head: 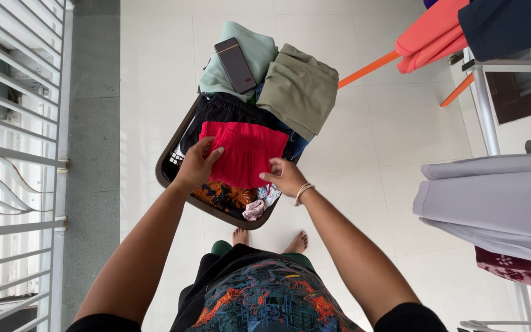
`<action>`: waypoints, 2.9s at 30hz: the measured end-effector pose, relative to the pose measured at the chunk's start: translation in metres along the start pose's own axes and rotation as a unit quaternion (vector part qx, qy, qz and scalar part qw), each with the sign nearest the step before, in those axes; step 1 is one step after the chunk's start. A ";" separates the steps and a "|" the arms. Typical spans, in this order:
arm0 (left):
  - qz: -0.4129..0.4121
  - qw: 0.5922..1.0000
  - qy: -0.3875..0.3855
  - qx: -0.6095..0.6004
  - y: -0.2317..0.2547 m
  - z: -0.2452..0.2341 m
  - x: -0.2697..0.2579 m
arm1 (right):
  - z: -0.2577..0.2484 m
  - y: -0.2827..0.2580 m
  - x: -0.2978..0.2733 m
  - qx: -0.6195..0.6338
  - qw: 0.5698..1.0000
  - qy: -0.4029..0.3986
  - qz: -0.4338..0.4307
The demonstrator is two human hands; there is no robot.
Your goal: Folding dry laundry from a drying rack into a laundry basket.
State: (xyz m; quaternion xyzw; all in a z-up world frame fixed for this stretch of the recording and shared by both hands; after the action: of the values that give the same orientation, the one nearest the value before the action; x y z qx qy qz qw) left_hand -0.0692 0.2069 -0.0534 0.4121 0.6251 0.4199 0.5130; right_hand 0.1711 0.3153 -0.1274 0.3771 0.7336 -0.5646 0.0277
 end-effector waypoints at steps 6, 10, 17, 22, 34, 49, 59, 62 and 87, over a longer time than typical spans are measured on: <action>-0.020 1.000 -0.001 -0.017 -0.003 -0.012 0.021 | -0.010 0.002 0.012 0.082 0.996 0.033 -0.033; -0.090 0.977 0.143 0.129 -0.038 -0.034 0.030 | -0.029 0.017 0.010 0.063 0.982 0.177 0.000; -0.358 0.911 0.072 0.191 -0.088 -0.016 0.010 | 0.010 0.044 0.020 -0.075 0.988 0.132 -0.022; -0.362 0.919 0.078 0.138 -0.075 -0.018 0.015 | 0.017 0.060 0.021 0.067 0.988 0.098 0.099; -0.198 0.936 -0.121 -0.264 -0.060 0.013 -0.017 | 0.046 0.074 0.001 0.340 0.940 0.027 0.032; -0.250 0.938 -0.109 0.214 -0.137 0.003 -0.017 | 0.115 0.115 -0.026 0.128 0.969 -0.112 0.181; -0.160 0.977 0.024 0.140 -0.132 0.030 -0.021 | 0.095 0.083 -0.039 0.070 0.988 0.072 0.119; -0.052 0.919 0.184 0.345 -0.110 0.024 -0.052 | 0.091 0.061 -0.059 0.047 0.979 0.107 0.167; -0.048 0.797 -0.073 0.597 -0.062 0.103 -0.054 | 0.118 -0.031 -0.073 -0.392 0.907 -0.116 -0.100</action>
State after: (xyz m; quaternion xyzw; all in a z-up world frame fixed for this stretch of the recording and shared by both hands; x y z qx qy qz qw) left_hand 0.0343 0.1474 -0.1084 0.6359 0.7313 -0.0933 0.2283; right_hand 0.1595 0.1750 -0.1106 0.1922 0.9215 -0.2707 0.2018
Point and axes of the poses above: each hand's wrist, its own x-axis towards the middle knuckle, its own z-axis out of the palm, y = z × x, the point moved 9 cm from there along x, towards the middle knuckle, and after that the axes turned 13 degrees about -y, right-handed, at the moved point
